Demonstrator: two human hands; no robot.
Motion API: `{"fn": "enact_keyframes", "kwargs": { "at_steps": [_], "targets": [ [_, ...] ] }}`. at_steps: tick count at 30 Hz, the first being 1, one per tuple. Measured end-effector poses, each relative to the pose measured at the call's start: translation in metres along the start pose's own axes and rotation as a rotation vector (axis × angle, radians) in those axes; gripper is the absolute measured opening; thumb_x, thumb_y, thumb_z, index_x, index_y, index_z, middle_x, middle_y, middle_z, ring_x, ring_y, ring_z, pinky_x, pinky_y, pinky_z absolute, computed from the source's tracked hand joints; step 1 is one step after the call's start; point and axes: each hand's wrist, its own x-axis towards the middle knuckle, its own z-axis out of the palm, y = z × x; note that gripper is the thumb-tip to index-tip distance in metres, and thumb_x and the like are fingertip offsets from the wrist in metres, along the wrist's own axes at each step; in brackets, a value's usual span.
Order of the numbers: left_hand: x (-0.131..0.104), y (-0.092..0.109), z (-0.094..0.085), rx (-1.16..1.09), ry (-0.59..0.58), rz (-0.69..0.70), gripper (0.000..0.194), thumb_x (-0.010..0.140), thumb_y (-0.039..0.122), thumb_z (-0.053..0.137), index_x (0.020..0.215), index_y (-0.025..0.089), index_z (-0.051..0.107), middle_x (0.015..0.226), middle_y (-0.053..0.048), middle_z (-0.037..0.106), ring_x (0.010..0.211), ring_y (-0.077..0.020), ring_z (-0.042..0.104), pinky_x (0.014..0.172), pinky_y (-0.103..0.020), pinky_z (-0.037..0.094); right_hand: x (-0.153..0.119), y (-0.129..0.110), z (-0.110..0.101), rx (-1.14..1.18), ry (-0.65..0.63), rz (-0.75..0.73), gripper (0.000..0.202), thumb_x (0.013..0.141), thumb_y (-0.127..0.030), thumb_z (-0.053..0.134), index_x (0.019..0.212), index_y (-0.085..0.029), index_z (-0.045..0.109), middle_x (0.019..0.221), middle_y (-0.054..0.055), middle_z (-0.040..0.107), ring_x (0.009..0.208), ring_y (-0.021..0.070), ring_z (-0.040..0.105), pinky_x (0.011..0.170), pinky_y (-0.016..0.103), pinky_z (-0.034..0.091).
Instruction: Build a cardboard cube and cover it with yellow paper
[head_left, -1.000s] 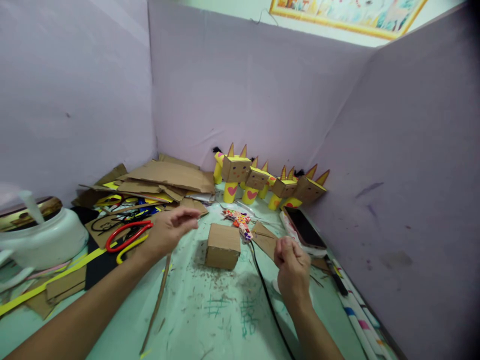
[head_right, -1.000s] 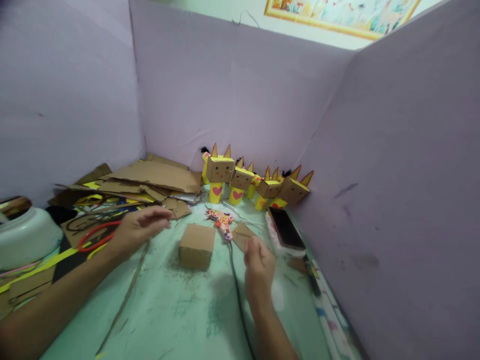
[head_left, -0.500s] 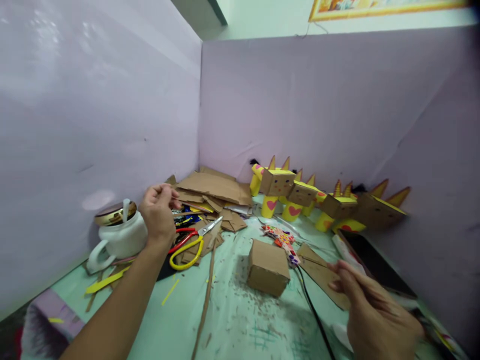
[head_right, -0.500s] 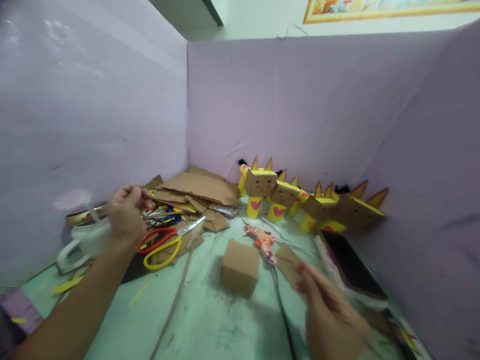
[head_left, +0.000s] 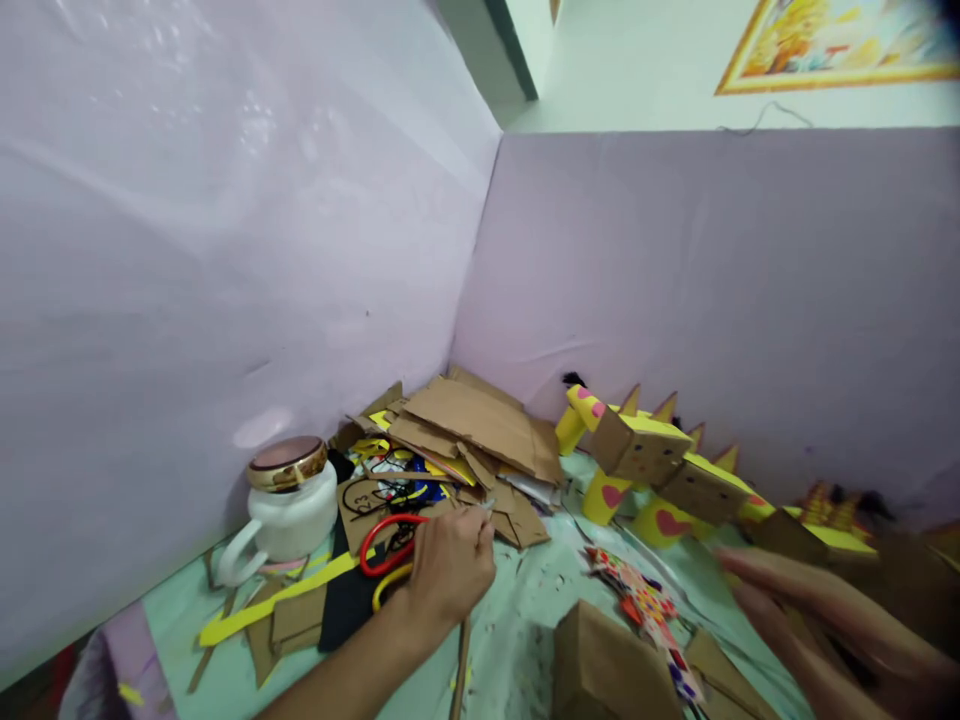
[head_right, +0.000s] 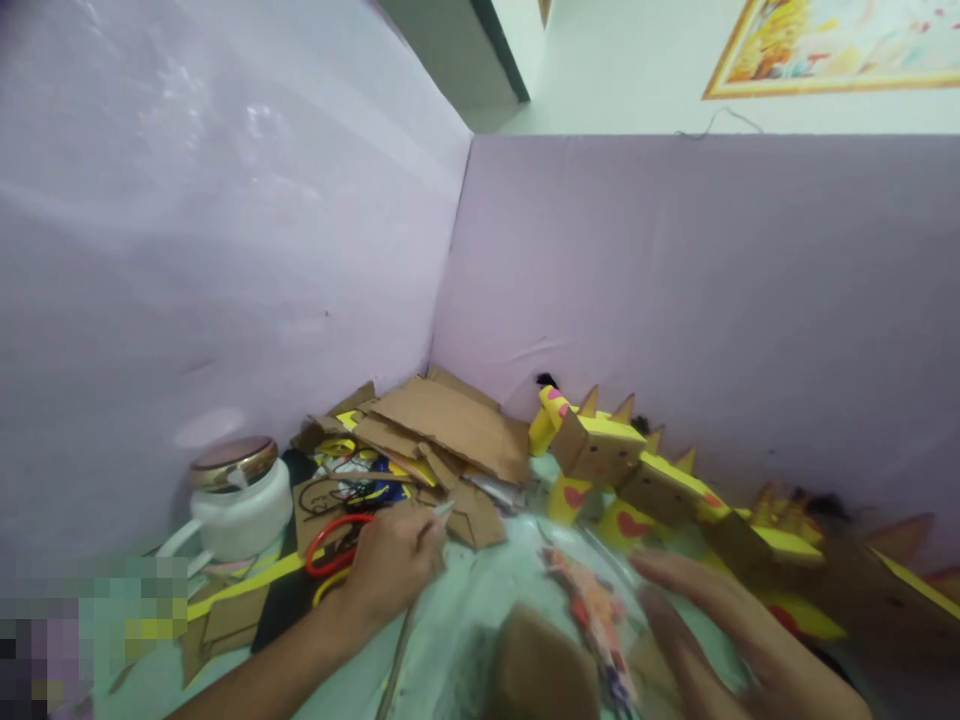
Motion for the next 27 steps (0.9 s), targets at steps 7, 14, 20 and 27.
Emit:
{"fn": "enact_keyframes", "kwargs": {
  "at_steps": [7, 14, 20, 27],
  "targets": [
    [0.006, -0.006, -0.002, 0.122, -0.041, -0.066, 0.035, 0.091, 0.026, 0.042, 0.064, 0.018, 0.063, 0.066, -0.007, 0.070, 0.063, -0.0202, 0.064, 0.054, -0.028, 0.027, 0.095, -0.103, 0.120, -0.278, -0.565, -0.461, 0.018, 0.083, -0.023, 0.054, 0.091, -0.020, 0.070, 0.096, 0.009, 0.070, 0.096, 0.0272, 0.061, 0.087, 0.041, 0.045],
    [-0.002, -0.010, 0.008, 0.141, 0.019, 0.159, 0.026, 0.086, 0.020, 0.044, 0.066, 0.020, 0.061, 0.063, -0.003, 0.067, 0.059, -0.0196, 0.064, 0.052, -0.031, 0.028, 0.109, -0.110, 0.221, -0.360, -0.717, -0.579, 0.067, 0.070, -0.048, 0.070, 0.125, -0.015, 0.052, 0.127, 0.017, 0.056, 0.116, 0.0320, 0.050, 0.101, 0.047, 0.032],
    [-0.006, -0.016, 0.014, 0.124, 0.059, 0.240, 0.022, 0.084, 0.020, 0.047, 0.067, 0.021, 0.060, 0.063, -0.002, 0.066, 0.059, -0.0198, 0.064, 0.052, -0.032, 0.032, 0.127, -0.113, 0.238, -0.422, -0.759, -0.624, 0.044, 0.076, -0.034, 0.064, 0.115, -0.015, 0.056, 0.112, 0.017, 0.065, 0.103, 0.0317, 0.060, 0.088, 0.041, 0.041],
    [0.006, -0.004, -0.005, 0.142, -0.157, -0.045, 0.022, 0.085, 0.021, 0.045, 0.076, 0.020, 0.065, 0.080, -0.007, 0.069, 0.077, -0.0266, 0.066, 0.064, -0.035, 0.041, 0.166, -0.114, 0.234, -0.482, -0.611, -0.563, 0.032, 0.087, -0.013, 0.043, 0.119, -0.015, 0.047, 0.093, 0.014, 0.071, 0.084, 0.0269, 0.067, 0.065, 0.030, 0.039]
  ]
}}
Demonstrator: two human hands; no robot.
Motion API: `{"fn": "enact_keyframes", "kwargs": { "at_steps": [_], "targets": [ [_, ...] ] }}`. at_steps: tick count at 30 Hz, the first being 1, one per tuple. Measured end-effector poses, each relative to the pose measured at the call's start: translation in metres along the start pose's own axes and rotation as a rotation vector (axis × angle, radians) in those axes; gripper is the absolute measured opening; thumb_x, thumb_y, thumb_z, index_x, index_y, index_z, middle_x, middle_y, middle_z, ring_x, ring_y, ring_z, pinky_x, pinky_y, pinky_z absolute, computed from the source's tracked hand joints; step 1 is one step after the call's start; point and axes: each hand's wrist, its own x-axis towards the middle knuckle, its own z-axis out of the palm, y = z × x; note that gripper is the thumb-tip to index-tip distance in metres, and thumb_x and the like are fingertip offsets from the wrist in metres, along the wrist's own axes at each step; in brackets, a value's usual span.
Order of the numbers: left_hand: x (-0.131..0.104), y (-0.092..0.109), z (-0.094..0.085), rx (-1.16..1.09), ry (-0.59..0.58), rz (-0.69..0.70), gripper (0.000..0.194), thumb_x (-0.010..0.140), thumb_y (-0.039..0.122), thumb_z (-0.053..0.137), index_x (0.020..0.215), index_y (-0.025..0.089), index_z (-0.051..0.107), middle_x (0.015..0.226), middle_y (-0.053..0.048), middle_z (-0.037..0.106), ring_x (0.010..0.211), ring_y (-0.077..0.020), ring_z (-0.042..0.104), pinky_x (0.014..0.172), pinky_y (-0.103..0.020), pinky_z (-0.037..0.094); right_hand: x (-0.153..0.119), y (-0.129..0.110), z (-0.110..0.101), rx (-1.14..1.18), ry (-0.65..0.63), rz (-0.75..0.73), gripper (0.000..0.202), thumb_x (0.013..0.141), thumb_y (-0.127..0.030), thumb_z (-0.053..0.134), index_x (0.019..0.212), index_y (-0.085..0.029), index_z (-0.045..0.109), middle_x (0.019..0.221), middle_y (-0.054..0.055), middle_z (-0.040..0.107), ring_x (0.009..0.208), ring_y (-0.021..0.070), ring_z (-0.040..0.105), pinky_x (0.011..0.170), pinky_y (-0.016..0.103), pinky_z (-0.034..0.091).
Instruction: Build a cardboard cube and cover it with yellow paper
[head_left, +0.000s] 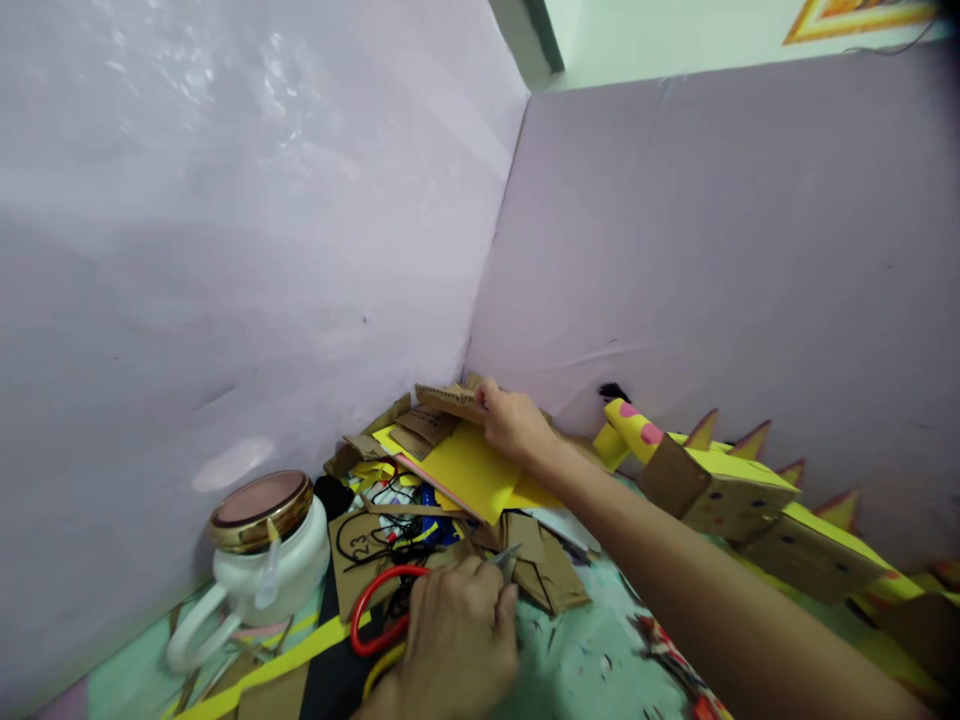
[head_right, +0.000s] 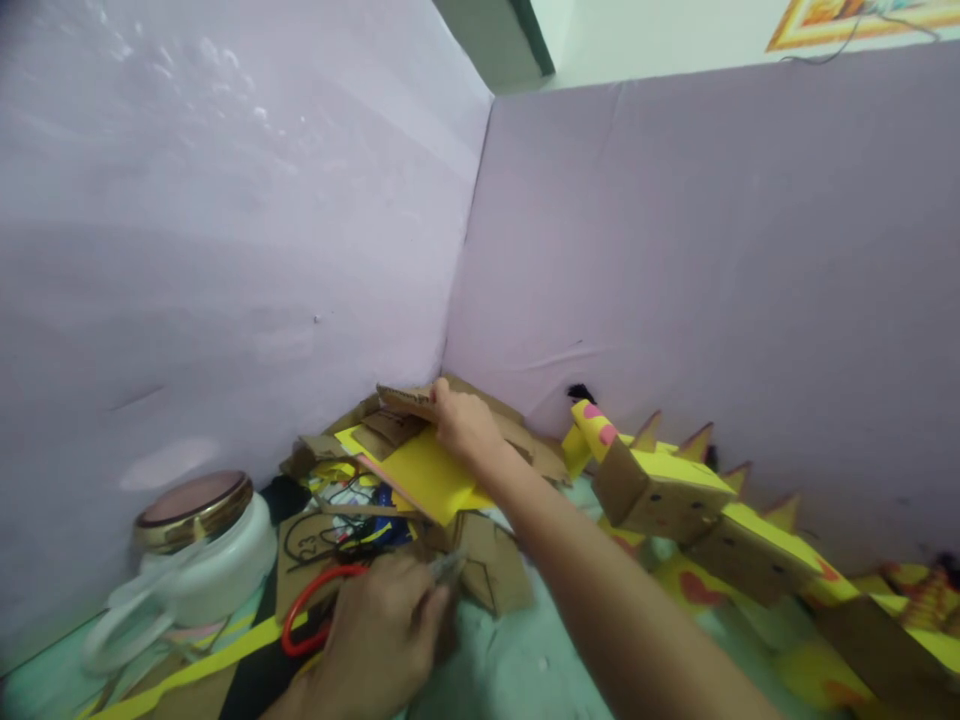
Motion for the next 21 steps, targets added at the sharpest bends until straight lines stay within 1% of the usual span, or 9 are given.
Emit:
{"fn": "enact_keyframes", "kwargs": {
  "at_steps": [3, 4, 6, 7, 10, 13, 16, 19, 21],
  "targets": [
    [0.015, 0.001, -0.010, -0.119, -0.020, -0.163, 0.016, 0.080, 0.016, 0.051, 0.082, 0.018, 0.067, 0.091, -0.009, 0.069, 0.086, -0.0292, 0.064, 0.073, -0.039, 0.043, 0.003, 0.000, -0.004, -0.019, 0.022, -0.008, 0.033, 0.083, -0.009, 0.044, 0.114, -0.018, 0.053, 0.097, 0.012, 0.071, 0.085, 0.0261, 0.067, 0.065, 0.030, 0.039],
    [0.022, -0.002, -0.012, -0.231, 0.027, -0.226, 0.017, 0.078, 0.013, 0.055, 0.088, 0.018, 0.067, 0.098, -0.010, 0.068, 0.091, -0.0291, 0.063, 0.078, -0.039, 0.043, 0.003, -0.002, -0.004, -0.022, 0.019, -0.020, 0.032, 0.082, -0.009, 0.045, 0.110, -0.020, 0.056, 0.101, 0.011, 0.070, 0.086, 0.0254, 0.067, 0.066, 0.029, 0.039],
    [0.040, -0.013, -0.015, -0.602, 0.190, -0.428, 0.036, 0.070, 0.005, 0.061, 0.103, 0.017, 0.064, 0.117, -0.010, 0.062, 0.105, -0.0269, 0.059, 0.090, -0.036, 0.041, 0.000, -0.007, -0.004, -0.024, -0.002, -0.055, 0.029, 0.082, -0.010, 0.047, 0.101, -0.022, 0.063, 0.106, 0.008, 0.069, 0.086, 0.0238, 0.067, 0.066, 0.029, 0.041],
    [0.050, -0.020, -0.017, -0.668, 0.219, -0.499, 0.042, 0.070, 0.004, 0.061, 0.110, 0.015, 0.061, 0.121, -0.011, 0.060, 0.106, -0.0258, 0.058, 0.090, -0.034, 0.042, -0.001, -0.011, -0.002, -0.025, -0.018, -0.073, 0.027, 0.081, -0.011, 0.048, 0.098, -0.022, 0.066, 0.107, 0.008, 0.069, 0.086, 0.0234, 0.067, 0.066, 0.029, 0.042],
    [0.074, -0.042, -0.022, -0.807, 0.198, -0.652, 0.039, 0.078, 0.011, 0.059, 0.117, 0.009, 0.056, 0.108, -0.015, 0.064, 0.092, -0.0264, 0.064, 0.074, -0.037, 0.051, -0.009, -0.025, 0.005, -0.026, -0.066, -0.118, 0.025, 0.079, -0.014, 0.051, 0.096, -0.018, 0.070, 0.105, 0.011, 0.069, 0.085, 0.0243, 0.067, 0.067, 0.030, 0.046],
    [0.085, -0.059, -0.027, -0.936, 0.204, -0.739, 0.031, 0.088, 0.025, 0.058, 0.117, 0.013, 0.056, 0.113, -0.011, 0.062, 0.095, -0.0232, 0.063, 0.078, -0.040, 0.054, -0.016, -0.038, 0.014, -0.023, -0.087, -0.159, 0.032, 0.079, -0.033, 0.059, 0.101, -0.012, 0.069, 0.114, 0.017, 0.065, 0.097, 0.0293, 0.064, 0.080, 0.037, 0.048],
    [0.086, -0.069, -0.029, -1.037, 0.247, -0.782, 0.033, 0.091, 0.033, 0.056, 0.119, 0.017, 0.055, 0.120, -0.009, 0.058, 0.100, -0.0221, 0.061, 0.084, -0.043, 0.053, -0.020, -0.043, 0.023, -0.019, -0.106, -0.213, 0.064, 0.066, -0.054, 0.069, 0.111, -0.008, 0.065, 0.129, 0.022, 0.055, 0.110, 0.0357, 0.055, 0.096, 0.050, 0.041],
    [0.085, -0.073, -0.027, -1.115, 0.301, -0.789, 0.027, 0.088, 0.018, 0.056, 0.114, 0.012, 0.056, 0.101, -0.008, 0.063, 0.081, -0.0166, 0.063, 0.067, -0.031, 0.055, -0.022, -0.039, 0.028, -0.019, -0.130, -0.269, 0.078, 0.059, -0.054, 0.075, 0.120, -0.008, 0.060, 0.137, 0.022, 0.048, 0.117, 0.0373, 0.050, 0.103, 0.058, 0.033],
    [0.085, -0.074, -0.025, -1.154, 0.338, -0.774, 0.029, 0.079, 0.005, 0.054, 0.107, 0.010, 0.058, 0.082, -0.004, 0.062, 0.063, -0.0112, 0.058, 0.051, -0.021, 0.048, -0.021, -0.033, 0.028, -0.020, -0.141, -0.292, 0.079, 0.059, -0.051, 0.077, 0.122, -0.009, 0.059, 0.140, 0.021, 0.046, 0.119, 0.0368, 0.048, 0.105, 0.060, 0.031]
  ]
}}
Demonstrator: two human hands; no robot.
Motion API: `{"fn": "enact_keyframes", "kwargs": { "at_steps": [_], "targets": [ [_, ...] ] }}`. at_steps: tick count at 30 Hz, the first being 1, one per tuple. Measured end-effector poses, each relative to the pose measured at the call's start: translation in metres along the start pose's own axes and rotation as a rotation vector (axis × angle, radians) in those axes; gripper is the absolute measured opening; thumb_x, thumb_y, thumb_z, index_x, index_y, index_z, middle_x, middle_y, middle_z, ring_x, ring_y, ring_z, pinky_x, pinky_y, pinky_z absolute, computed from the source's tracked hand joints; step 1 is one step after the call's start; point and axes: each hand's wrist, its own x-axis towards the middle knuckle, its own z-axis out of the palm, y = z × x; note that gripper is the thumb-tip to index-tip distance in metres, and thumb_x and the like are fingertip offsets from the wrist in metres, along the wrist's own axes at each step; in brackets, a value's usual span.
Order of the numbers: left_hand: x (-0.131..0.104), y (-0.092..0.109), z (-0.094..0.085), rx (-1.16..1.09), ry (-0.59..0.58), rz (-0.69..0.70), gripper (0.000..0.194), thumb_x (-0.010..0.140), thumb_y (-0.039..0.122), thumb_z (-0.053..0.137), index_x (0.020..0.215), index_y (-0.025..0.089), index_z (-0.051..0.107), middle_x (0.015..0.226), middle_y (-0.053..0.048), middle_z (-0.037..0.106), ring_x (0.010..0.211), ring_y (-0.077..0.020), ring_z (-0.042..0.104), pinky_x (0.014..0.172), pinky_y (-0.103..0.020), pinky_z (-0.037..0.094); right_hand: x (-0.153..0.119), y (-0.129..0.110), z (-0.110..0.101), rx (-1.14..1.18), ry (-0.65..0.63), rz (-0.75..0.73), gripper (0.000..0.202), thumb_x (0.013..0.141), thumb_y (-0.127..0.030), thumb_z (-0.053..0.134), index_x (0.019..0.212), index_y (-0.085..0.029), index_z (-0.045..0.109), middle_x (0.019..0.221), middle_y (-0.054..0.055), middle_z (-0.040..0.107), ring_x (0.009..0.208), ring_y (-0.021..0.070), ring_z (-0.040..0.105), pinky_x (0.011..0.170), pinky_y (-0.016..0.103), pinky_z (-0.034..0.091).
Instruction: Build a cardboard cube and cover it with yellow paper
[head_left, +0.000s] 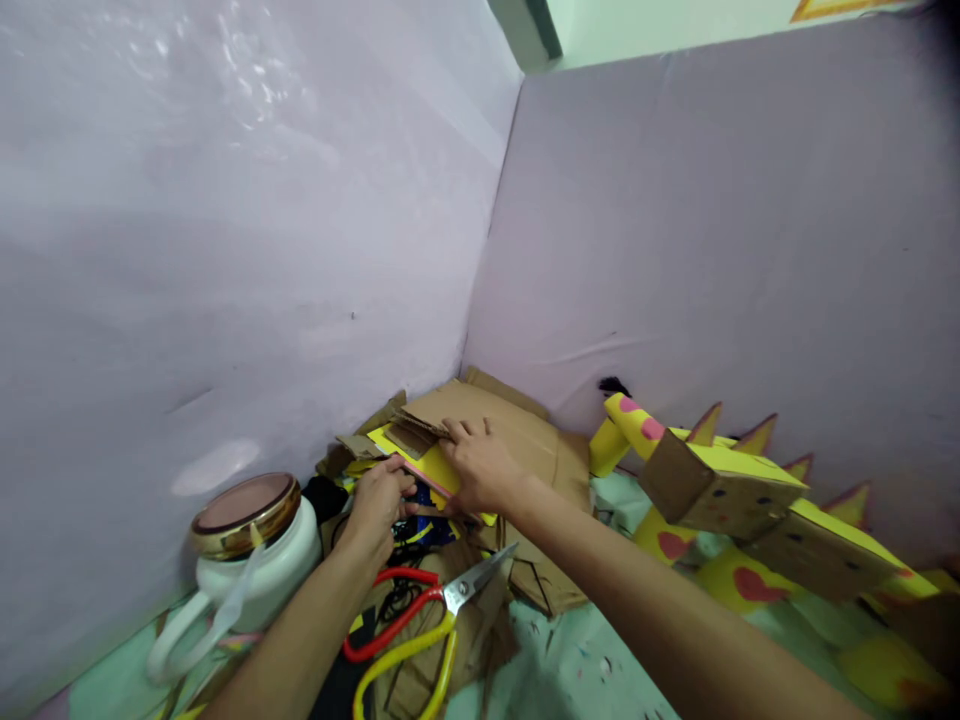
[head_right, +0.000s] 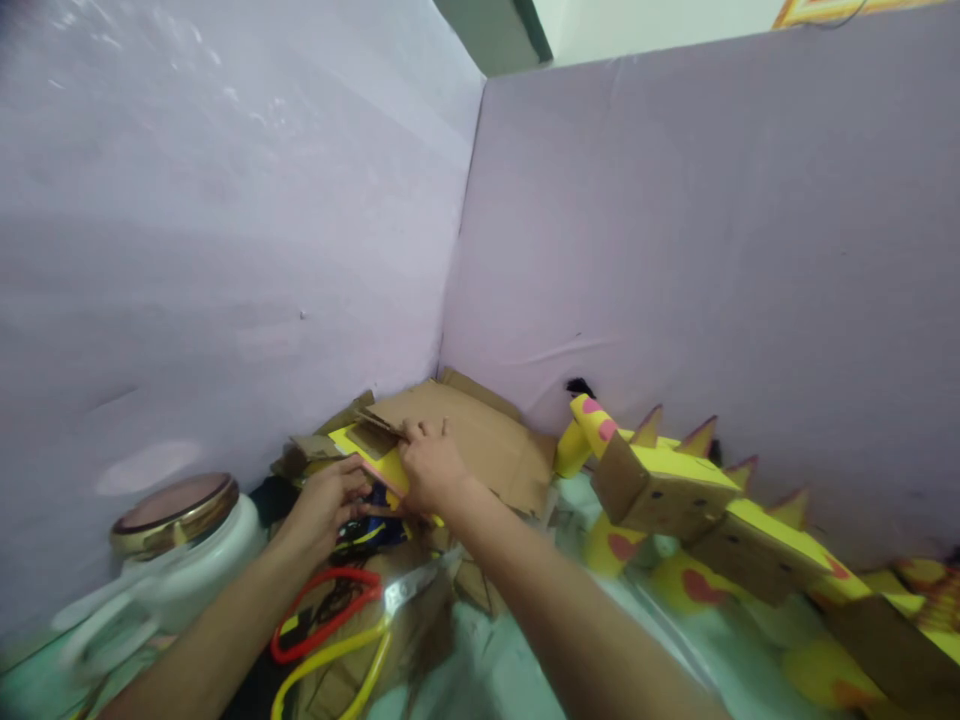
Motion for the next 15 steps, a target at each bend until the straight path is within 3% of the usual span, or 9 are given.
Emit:
{"fn": "enact_keyframes", "kwargs": {
  "at_steps": [5, 10, 15],
  "targets": [
    [0.000, -0.003, 0.001, -0.063, 0.012, 0.036, 0.034, 0.063, 0.002, 0.053, 0.095, 0.010, 0.060, 0.072, 0.000, 0.058, 0.052, -0.0085, 0.052, 0.043, -0.018, 0.043, -0.001, 0.014, -0.009, -0.010, 0.002, -0.003, 0.068, 0.061, -0.044, 0.078, 0.119, -0.012, 0.062, 0.142, 0.020, 0.044, 0.121, 0.0368, 0.046, 0.106, 0.060, 0.028],
    [0.001, -0.005, 0.002, -0.061, 0.058, 0.059, 0.057, 0.057, -0.001, 0.050, 0.112, 0.014, 0.053, 0.084, -0.002, 0.059, 0.049, -0.0070, 0.051, 0.043, -0.018, 0.042, 0.001, 0.016, -0.017, -0.018, 0.039, 0.058, 0.049, 0.075, -0.038, 0.068, 0.118, -0.014, 0.063, 0.141, 0.020, 0.045, 0.122, 0.0357, 0.047, 0.106, 0.059, 0.027],
    [-0.001, -0.006, 0.005, -0.042, -0.005, 0.076, 0.042, 0.056, 0.001, 0.053, 0.095, 0.016, 0.058, 0.073, 0.001, 0.058, 0.049, -0.0078, 0.050, 0.041, -0.016, 0.037, 0.009, 0.015, -0.021, -0.028, 0.107, 0.131, 0.043, 0.082, -0.035, 0.061, 0.119, -0.014, 0.062, 0.143, 0.020, 0.042, 0.122, 0.0370, 0.047, 0.105, 0.060, 0.026]
  ]
}}
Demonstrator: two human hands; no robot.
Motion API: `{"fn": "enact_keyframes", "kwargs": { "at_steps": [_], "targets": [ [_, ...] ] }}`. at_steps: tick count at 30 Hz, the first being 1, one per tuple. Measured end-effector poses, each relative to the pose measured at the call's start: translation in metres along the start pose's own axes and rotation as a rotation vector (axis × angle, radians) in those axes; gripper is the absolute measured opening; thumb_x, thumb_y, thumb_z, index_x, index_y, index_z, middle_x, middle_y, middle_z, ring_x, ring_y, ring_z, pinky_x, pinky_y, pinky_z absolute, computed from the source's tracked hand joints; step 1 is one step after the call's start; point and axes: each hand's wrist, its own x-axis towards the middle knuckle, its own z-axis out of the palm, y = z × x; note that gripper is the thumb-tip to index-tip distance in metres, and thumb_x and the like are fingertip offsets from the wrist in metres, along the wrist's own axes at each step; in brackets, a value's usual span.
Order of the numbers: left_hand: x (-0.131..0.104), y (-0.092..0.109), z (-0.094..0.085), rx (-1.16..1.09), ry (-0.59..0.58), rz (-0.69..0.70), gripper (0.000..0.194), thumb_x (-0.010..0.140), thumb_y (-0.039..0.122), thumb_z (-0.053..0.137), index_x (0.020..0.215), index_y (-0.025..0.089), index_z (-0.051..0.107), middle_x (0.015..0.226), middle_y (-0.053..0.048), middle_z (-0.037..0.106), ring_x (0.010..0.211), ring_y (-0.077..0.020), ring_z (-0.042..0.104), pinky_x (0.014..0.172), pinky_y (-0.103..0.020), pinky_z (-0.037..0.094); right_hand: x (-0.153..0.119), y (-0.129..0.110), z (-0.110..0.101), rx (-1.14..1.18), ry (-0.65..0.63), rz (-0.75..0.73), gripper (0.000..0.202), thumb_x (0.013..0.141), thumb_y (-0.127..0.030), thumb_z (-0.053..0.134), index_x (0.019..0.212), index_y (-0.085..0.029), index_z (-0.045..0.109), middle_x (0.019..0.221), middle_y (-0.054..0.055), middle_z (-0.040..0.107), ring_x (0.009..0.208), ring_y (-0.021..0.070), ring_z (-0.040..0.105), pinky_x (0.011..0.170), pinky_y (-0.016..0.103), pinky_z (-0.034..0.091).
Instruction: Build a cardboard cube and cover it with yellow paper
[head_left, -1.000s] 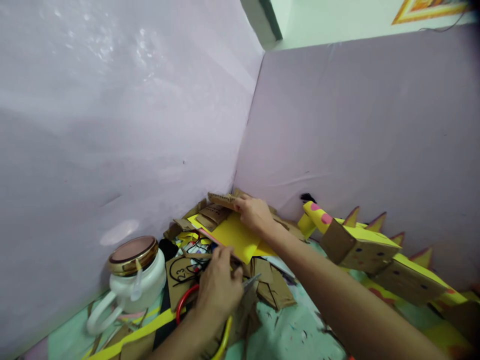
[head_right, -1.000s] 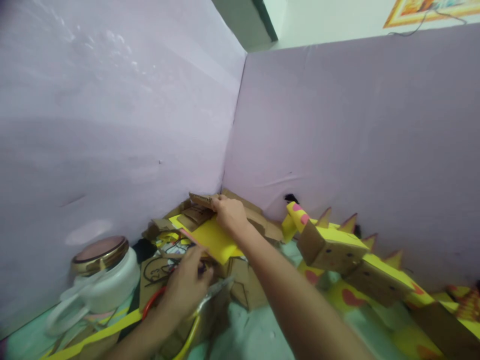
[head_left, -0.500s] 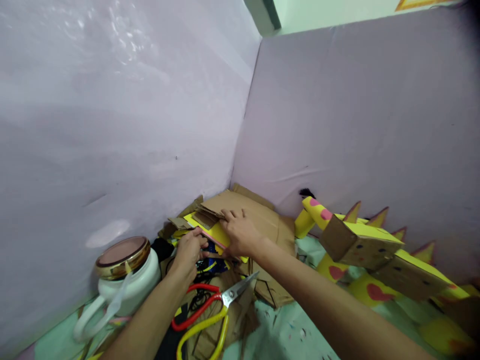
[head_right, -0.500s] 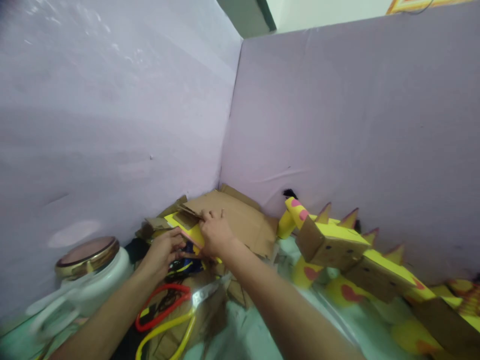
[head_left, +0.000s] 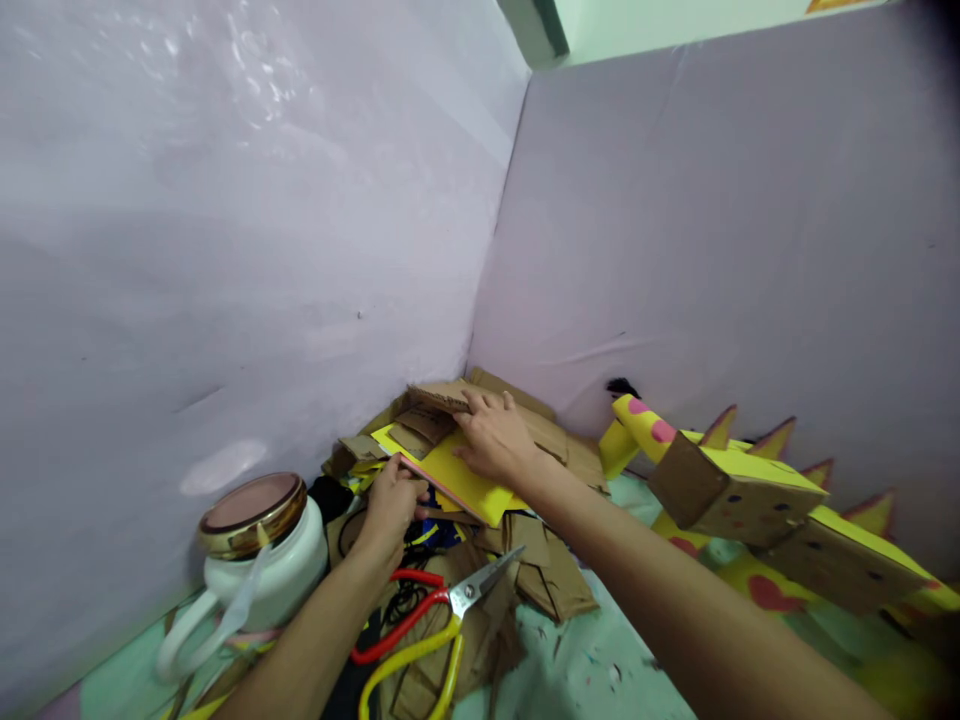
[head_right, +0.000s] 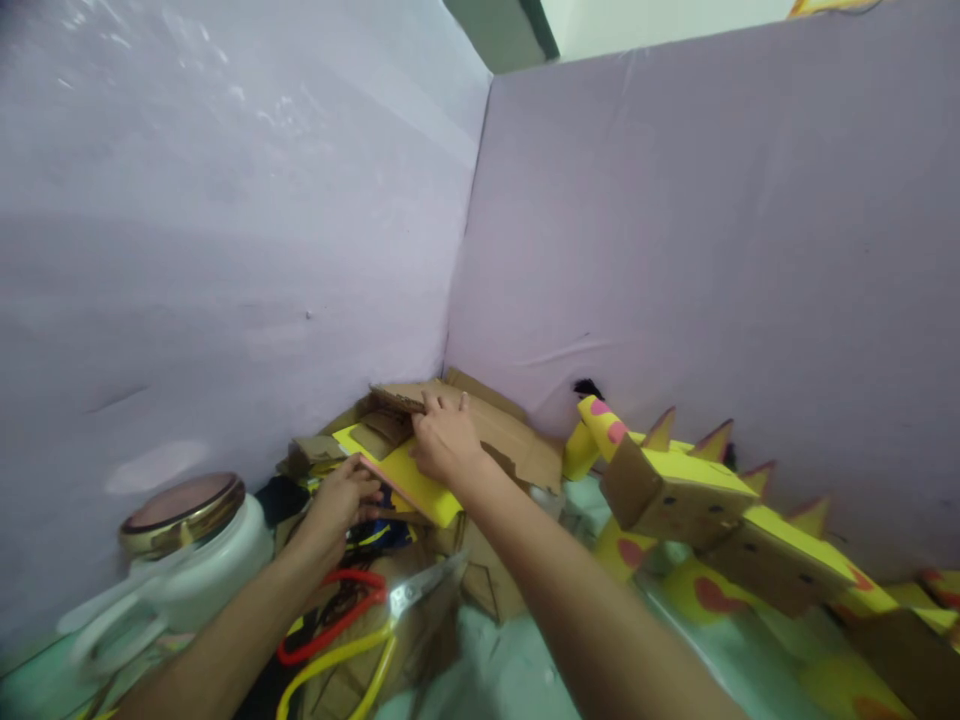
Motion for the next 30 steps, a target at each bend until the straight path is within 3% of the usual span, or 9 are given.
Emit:
{"fn": "enact_keyframes", "kwargs": {
  "at_steps": [6, 10, 14, 16, 19, 24, 28, 30],
  "targets": [
    [0.000, -0.002, 0.001, 0.019, -0.021, -0.015, 0.042, 0.059, 0.003, 0.055, 0.098, 0.017, 0.058, 0.070, 0.002, 0.056, 0.051, -0.0083, 0.051, 0.041, -0.016, 0.037, 0.005, -0.003, 0.004, 0.013, 0.045, 0.033, 0.037, 0.080, -0.026, 0.060, 0.114, -0.012, 0.066, 0.146, 0.021, 0.037, 0.121, 0.0385, 0.045, 0.102, 0.060, 0.027],
    [0.001, -0.007, 0.001, 0.032, -0.024, -0.052, 0.068, 0.058, 0.001, 0.053, 0.124, 0.018, 0.050, 0.073, 0.000, 0.058, 0.050, -0.0107, 0.054, 0.042, -0.019, 0.041, 0.004, -0.018, 0.015, 0.058, 0.011, -0.070, 0.023, 0.080, -0.021, 0.059, 0.095, -0.013, 0.073, 0.128, 0.019, 0.056, 0.111, 0.0325, 0.053, 0.099, 0.051, 0.035],
    [0.001, -0.011, 0.001, 0.034, -0.033, -0.046, 0.087, 0.053, -0.002, 0.048, 0.136, 0.023, 0.042, 0.079, -0.002, 0.061, 0.051, -0.0123, 0.056, 0.040, -0.019, 0.041, 0.016, -0.034, 0.023, 0.114, 0.026, -0.173, 0.024, 0.087, -0.026, 0.053, 0.100, -0.019, 0.072, 0.137, 0.013, 0.050, 0.119, 0.0277, 0.047, 0.103, 0.046, 0.031],
    [0.001, -0.013, 0.000, 0.032, -0.025, -0.049, 0.089, 0.052, -0.002, 0.047, 0.137, 0.025, 0.042, 0.081, -0.002, 0.062, 0.053, -0.0130, 0.057, 0.040, -0.019, 0.041, 0.026, -0.038, 0.025, 0.135, 0.027, -0.205, 0.023, 0.086, -0.027, 0.056, 0.103, -0.022, 0.071, 0.140, 0.009, 0.047, 0.124, 0.0271, 0.042, 0.105, 0.048, 0.027],
    [0.002, -0.014, -0.001, 0.028, -0.012, -0.062, 0.090, 0.052, 0.000, 0.047, 0.139, 0.024, 0.041, 0.077, -0.002, 0.064, 0.053, -0.0140, 0.057, 0.042, -0.020, 0.043, 0.038, -0.042, 0.027, 0.153, 0.011, -0.224, 0.023, 0.083, -0.027, 0.059, 0.102, -0.023, 0.071, 0.129, 0.008, 0.057, 0.122, 0.0274, 0.042, 0.107, 0.052, 0.023],
    [0.002, -0.014, 0.000, 0.029, -0.007, -0.084, 0.093, 0.051, 0.000, 0.045, 0.141, 0.021, 0.038, 0.066, -0.001, 0.062, 0.047, -0.0145, 0.055, 0.041, -0.021, 0.042, 0.045, -0.043, 0.029, 0.179, 0.005, -0.145, 0.025, 0.087, -0.025, 0.050, 0.090, -0.019, 0.074, 0.113, 0.011, 0.066, 0.111, 0.0275, 0.049, 0.101, 0.049, 0.031],
    [0.002, -0.015, 0.001, 0.040, 0.000, -0.068, 0.084, 0.052, 0.000, 0.046, 0.134, 0.020, 0.048, 0.063, -0.001, 0.062, 0.044, -0.0139, 0.053, 0.040, -0.022, 0.041, 0.050, -0.051, 0.030, 0.226, 0.025, -0.082, 0.026, 0.084, -0.032, 0.054, 0.086, -0.019, 0.075, 0.112, 0.012, 0.066, 0.111, 0.0299, 0.048, 0.099, 0.049, 0.031],
    [0.003, -0.016, 0.002, 0.044, -0.005, -0.056, 0.077, 0.053, 0.002, 0.047, 0.128, 0.019, 0.054, 0.056, 0.001, 0.059, 0.042, -0.0136, 0.052, 0.040, -0.021, 0.039, 0.053, -0.057, 0.031, 0.261, 0.025, -0.063, 0.019, 0.078, -0.028, 0.060, 0.084, -0.018, 0.075, 0.110, 0.013, 0.066, 0.111, 0.0309, 0.048, 0.102, 0.051, 0.027]
  ]
}}
